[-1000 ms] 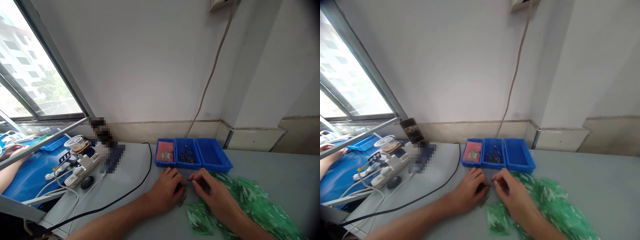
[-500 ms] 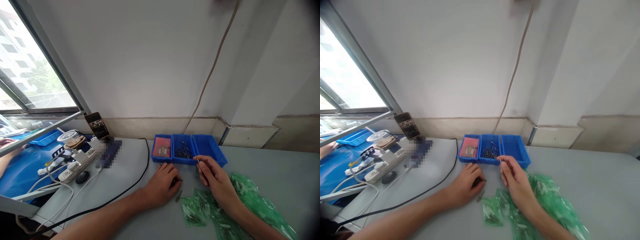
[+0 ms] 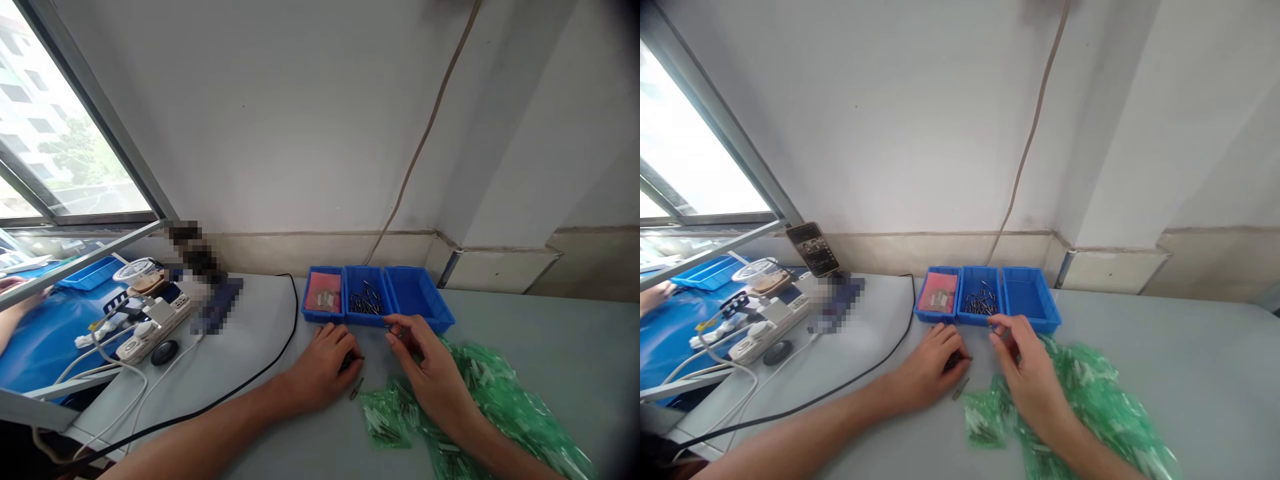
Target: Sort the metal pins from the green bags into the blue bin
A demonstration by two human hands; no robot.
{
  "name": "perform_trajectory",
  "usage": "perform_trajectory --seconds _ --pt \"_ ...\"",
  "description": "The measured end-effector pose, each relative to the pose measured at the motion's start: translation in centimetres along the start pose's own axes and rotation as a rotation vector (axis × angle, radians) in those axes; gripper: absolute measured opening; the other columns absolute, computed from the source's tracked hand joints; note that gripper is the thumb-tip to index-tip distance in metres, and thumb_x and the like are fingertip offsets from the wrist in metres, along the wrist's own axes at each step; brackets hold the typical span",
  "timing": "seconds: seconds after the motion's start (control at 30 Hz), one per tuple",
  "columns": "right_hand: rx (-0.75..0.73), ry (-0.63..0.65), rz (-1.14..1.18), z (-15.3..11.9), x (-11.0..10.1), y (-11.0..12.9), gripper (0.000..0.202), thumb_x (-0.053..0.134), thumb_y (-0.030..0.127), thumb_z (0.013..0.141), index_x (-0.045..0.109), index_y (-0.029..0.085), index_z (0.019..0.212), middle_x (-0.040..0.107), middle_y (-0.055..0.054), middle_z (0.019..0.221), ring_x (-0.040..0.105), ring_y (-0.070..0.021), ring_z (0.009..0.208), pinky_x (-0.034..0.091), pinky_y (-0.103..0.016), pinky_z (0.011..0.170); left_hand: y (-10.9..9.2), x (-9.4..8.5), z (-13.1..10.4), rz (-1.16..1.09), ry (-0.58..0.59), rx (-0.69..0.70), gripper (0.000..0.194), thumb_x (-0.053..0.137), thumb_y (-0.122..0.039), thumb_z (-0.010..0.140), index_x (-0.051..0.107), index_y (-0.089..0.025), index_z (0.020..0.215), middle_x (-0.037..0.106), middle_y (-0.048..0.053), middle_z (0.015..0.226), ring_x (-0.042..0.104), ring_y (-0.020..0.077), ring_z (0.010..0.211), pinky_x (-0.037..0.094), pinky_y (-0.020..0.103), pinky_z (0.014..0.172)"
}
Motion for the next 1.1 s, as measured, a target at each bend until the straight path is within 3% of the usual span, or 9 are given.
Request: perform_trajectory --seconds 0.27,0.37,0.5,0.8,1.1 --pt "-0.016 0.078 -0.075 -0.2 0.1 0.6 0.017 0.056 0.041 0.106 0.067 0.028 0.106 0.066 -0.006 0.105 0.064 -0.0212 0.08 0.053 -0.035 0.073 -0.1 -0.1 -0.1 0.008 -0.005 0.002 0.009 0.065 -0.017 0.1 0.056 -0.021 0.097 0.063 0.003 0.103 0.053 0.0224 0.099 0.04 0.035 0.084" --pt "0.038 0.072 -0.03 -0.1 0.1 0.4 0.021 0.056 0.045 0.106 0.067 0.029 0.114 0.067 -0.006 0.106 0.064 -0.0213 0.08 0.054 -0.036 0.075 0.0 0.1 -0.1 0.012 -0.012 0.005 0.009 0.064 -0.018 0.1 0.057 -0.021 0.097 0.063 0.004 0.103 0.053 0.0228 0.099 0.04 0.036 0.085" --pt "0.179 0.052 0.126 -0.2 0.3 -0.5 0.033 0.051 0.053 0.107 0.06 0.029 0.129 0.065 -0.004 0.098 0.057 -0.0175 0.066 0.05 -0.029 0.057 0.1 0.2 0.0 0.006 -0.019 0.008 0.009 0.063 -0.017 0.1 0.056 -0.021 0.096 0.063 0.004 0.103 0.054 0.023 0.099 0.039 0.037 0.085" --pt "0.36 0.032 0.366 0.1 0.5 -0.6 0.044 0.056 0.065 0.102 0.057 0.029 0.127 0.047 0.005 0.073 0.04 -0.0131 0.053 0.034 -0.021 0.042 0.1 0.2 -0.1 -0.002 -0.019 0.004 0.01 0.064 -0.016 0.1 0.056 -0.021 0.097 0.063 0.003 0.104 0.054 0.0222 0.1 0.04 0.036 0.085" --pt "0.216 0.001 0.3 0.3 0.4 -0.6 0.038 0.057 0.054 0.105 0.051 0.028 0.133 0.056 -0.003 0.104 0.048 -0.0134 0.06 0.041 -0.025 0.045 0.1 0.2 -0.1 0.004 -0.017 0.007 0.01 0.065 -0.016 0.1 0.056 -0.021 0.097 0.063 0.003 0.103 0.054 0.0219 0.1 0.039 0.036 0.085"
Point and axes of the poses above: each hand's wrist, its own z-axis towards the middle knuckle, its own x-axis out of the palm, y = z × x, the point moved 3 cm from there along z, towards the middle knuckle
